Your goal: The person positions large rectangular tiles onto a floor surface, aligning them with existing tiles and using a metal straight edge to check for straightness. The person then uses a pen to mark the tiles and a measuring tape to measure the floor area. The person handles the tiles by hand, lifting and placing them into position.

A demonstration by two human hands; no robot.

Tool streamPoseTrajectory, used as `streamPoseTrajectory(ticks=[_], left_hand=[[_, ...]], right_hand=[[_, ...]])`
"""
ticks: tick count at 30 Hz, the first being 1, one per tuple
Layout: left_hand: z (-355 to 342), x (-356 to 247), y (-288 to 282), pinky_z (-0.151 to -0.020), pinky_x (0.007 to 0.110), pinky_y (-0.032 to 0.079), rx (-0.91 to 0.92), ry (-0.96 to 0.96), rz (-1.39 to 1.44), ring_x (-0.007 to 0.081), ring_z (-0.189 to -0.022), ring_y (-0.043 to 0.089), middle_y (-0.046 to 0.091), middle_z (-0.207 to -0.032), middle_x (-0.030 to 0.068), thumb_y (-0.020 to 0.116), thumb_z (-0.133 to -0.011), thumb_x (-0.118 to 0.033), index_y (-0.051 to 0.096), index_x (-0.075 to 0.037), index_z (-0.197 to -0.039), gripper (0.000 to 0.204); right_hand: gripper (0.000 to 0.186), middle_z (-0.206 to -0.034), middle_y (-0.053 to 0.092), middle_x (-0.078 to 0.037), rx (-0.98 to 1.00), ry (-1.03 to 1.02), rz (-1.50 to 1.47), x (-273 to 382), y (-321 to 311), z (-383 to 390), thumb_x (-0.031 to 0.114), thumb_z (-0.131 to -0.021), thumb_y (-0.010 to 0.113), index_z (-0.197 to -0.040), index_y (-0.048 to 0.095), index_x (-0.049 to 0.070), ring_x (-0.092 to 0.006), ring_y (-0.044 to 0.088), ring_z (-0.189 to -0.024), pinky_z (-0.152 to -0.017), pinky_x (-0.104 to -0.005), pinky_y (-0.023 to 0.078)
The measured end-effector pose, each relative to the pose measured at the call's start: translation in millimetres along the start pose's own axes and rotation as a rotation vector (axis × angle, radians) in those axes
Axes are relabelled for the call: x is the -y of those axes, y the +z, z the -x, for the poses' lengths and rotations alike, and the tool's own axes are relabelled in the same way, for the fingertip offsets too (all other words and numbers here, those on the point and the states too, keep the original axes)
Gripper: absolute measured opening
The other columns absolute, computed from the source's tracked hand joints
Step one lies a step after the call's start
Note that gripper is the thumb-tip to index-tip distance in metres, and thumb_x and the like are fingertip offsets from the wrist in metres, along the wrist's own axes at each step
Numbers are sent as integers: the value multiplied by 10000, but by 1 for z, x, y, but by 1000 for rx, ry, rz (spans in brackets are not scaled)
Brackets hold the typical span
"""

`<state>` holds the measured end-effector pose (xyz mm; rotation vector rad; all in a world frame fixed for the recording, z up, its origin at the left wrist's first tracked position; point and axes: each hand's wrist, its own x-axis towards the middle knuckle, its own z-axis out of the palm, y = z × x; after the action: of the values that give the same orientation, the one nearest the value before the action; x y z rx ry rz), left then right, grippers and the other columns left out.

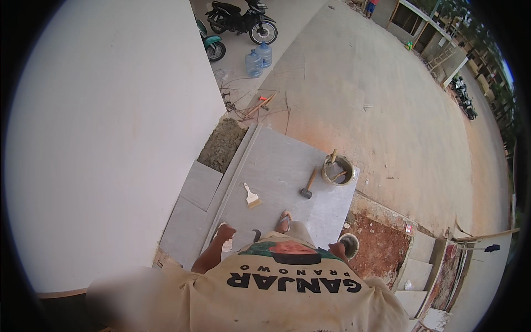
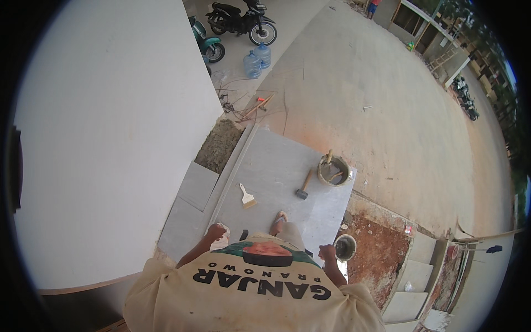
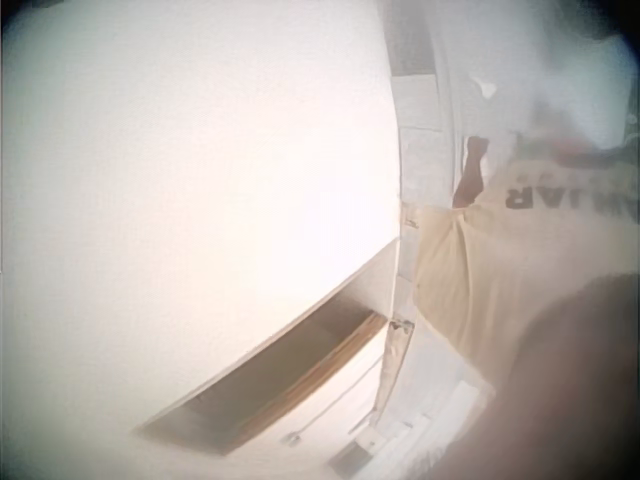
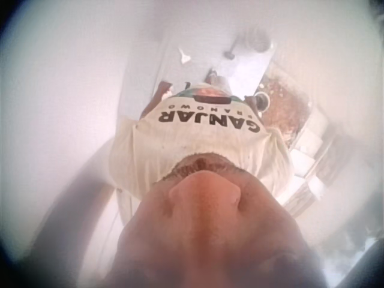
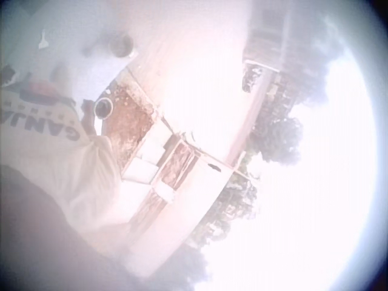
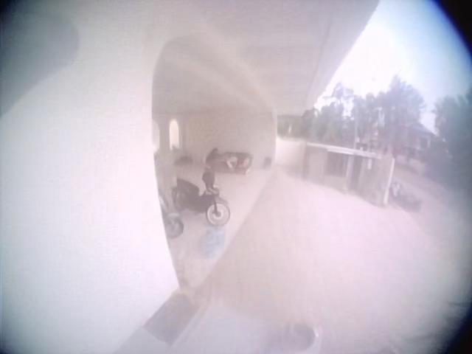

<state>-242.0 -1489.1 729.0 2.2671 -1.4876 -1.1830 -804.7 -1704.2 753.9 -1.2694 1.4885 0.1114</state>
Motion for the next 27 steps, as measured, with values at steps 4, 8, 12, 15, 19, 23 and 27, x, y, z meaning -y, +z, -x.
streamPoseTrajectory(ticks=[4, 8, 12, 15, 19, 23, 27], left_hand=[[-61, -54, -65, -453, 315, 464, -127, -425, 453, 171, -558, 603, 611, -690, 61, 639, -743, -198, 622, -52, -836, 174], [-77, -71, -97, -456, 298, 458, -164, -478, 606, 163, -592, 600, 603, -724, 39, 638, -769, -229, 616, -46, -882, 216], [-140, -132, -110, -460, 275, 455, -74, -411, 649, 154, -600, 601, 601, -719, 36, 648, -770, -231, 615, -40, -884, 225], [-164, -152, -130, -448, 274, 444, -67, -490, 745, 148, -589, 593, 589, -696, 30, 646, -777, -224, 610, -41, -873, 210], [-182, -114, -178, -447, 283, 448, -139, -597, 715, 149, -564, 583, 592, -676, 46, 648, -775, -229, 619, -34, -864, 216], [-272, -79, -237, -448, 284, 443, -256, -497, 766, 141, -524, 564, 606, -654, 63, 679, -752, -246, 639, -20, -871, 258], [-335, -120, -358, -495, 289, 448, -413, -354, 791, 133, -576, 572, 622, -703, 76, 677, -752, -245, 642, -14, -909, 282]], right_hand=[[314, -575, 617, -99, -171, 140, -44, 84, -46, -79, 241, -823, 535, -613, 598, 16, -186, 592, -465, -467, -324, 494], [253, -572, 579, -83, -106, -43, 217, 200, -68, -162, 215, -824, 583, -661, 574, 23, -173, 529, -425, -380, -297, 419], [201, -580, 556, -77, -14, -389, 233, 212, -110, -290, 192, -815, 575, -691, 553, 36, -175, 540, -453, -373, -287, 404], [181, -577, 534, -75, -66, -648, 464, 236, -115, -336, 158, -822, 558, -685, 523, 46, -178, 547, -470, -365, -288, 394], [198, -572, 528, -77, 37, -310, 5, 341, -71, -307, 150, -832, 555, -671, 508, 45, -178, 547, -466, -365, -293, 399], [204, -588, 556, -92, 44, 60, -114, 380, -99, -303, 179, -832, 569, -700, 550, 25, -190, 561, -466, -385, -297, 428], [241, -586, 600, -111, -101, 145, 14, 407, -115, -324, 178, -825, 564, -665, 590, 0, -199, 592, -477, -423, -323, 464]])
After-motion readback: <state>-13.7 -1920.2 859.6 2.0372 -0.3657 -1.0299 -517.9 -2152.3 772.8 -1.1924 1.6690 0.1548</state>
